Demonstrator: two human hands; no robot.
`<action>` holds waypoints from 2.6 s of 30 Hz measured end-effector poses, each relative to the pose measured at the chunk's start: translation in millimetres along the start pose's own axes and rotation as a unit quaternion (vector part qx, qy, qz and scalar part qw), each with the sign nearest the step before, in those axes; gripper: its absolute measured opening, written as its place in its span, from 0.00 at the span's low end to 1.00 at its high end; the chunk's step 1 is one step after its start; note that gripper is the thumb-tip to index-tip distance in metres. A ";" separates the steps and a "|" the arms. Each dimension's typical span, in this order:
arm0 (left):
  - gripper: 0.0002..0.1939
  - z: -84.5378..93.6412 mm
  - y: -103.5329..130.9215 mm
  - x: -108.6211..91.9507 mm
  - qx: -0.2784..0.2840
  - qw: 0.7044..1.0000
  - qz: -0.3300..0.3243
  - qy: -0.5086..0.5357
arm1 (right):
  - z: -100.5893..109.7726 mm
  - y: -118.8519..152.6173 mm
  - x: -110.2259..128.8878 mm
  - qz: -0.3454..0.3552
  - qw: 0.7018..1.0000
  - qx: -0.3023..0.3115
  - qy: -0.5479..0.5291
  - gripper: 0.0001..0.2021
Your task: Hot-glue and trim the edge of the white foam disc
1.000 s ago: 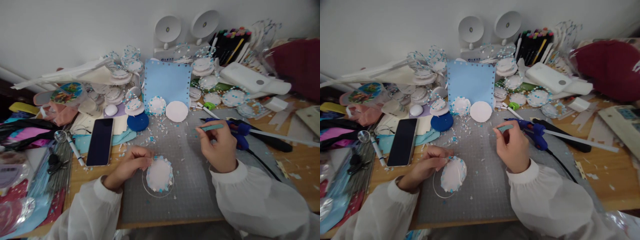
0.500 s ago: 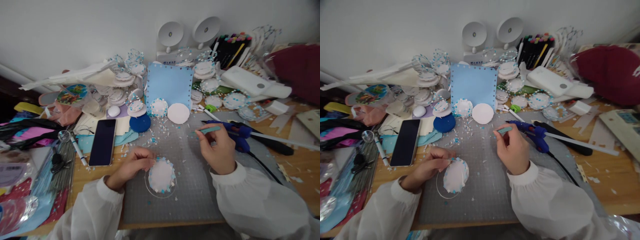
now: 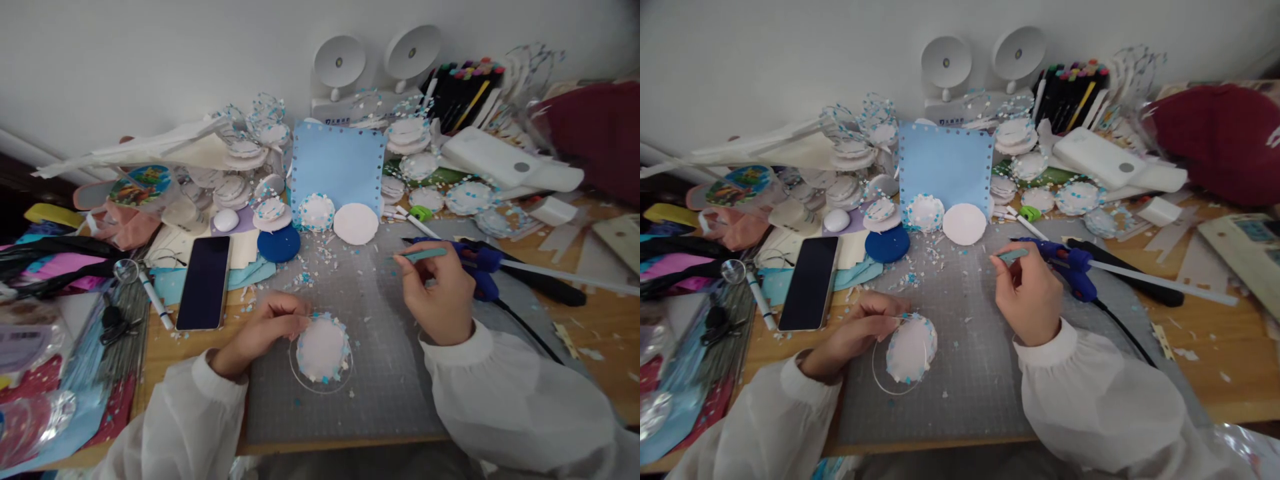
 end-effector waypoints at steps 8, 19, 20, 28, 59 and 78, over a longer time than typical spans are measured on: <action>0.19 -0.2 -0.2 -1.8 0.005 1.000 -0.014 0.003 | 1.2 -0.5 -3.6 -0.005 1.000 -0.002 -0.003 0.06; 0.20 -0.8 0.2 0.2 0.006 1.000 -0.006 -0.013 | 0.5 0.8 -3.6 -0.016 1.000 -0.003 -0.018 0.07; 0.20 -0.6 0.3 0.5 0.006 1.000 -0.005 -0.017 | 0.5 1.0 -2.7 -0.018 1.000 -0.004 -0.020 0.07; 0.21 -4.4 -1.0 -8.4 0.035 0.997 -0.005 -0.070 | -5.5 2.2 2.8 -0.006 0.994 -0.001 -0.106 0.07; 0.24 2.8 -5.9 -9.2 -0.119 0.982 0.038 -0.143 | -24.3 -1.1 -10.9 -0.042 0.994 0.015 -0.097 0.07; 0.24 0.1 -6.5 -10.9 -0.093 0.981 0.040 -0.163 | -24.7 -2.2 -9.1 -0.060 0.988 0.024 -0.138 0.07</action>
Point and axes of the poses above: each hand's wrist, its own y-axis away from the middle knuckle, its own z-axis out of the back of the hand, x = y × z, the point moved 6 cm from there along -y, towards the middle knuckle, and after that the axes turned 15 degrees about -y, right-handed, at the moved point
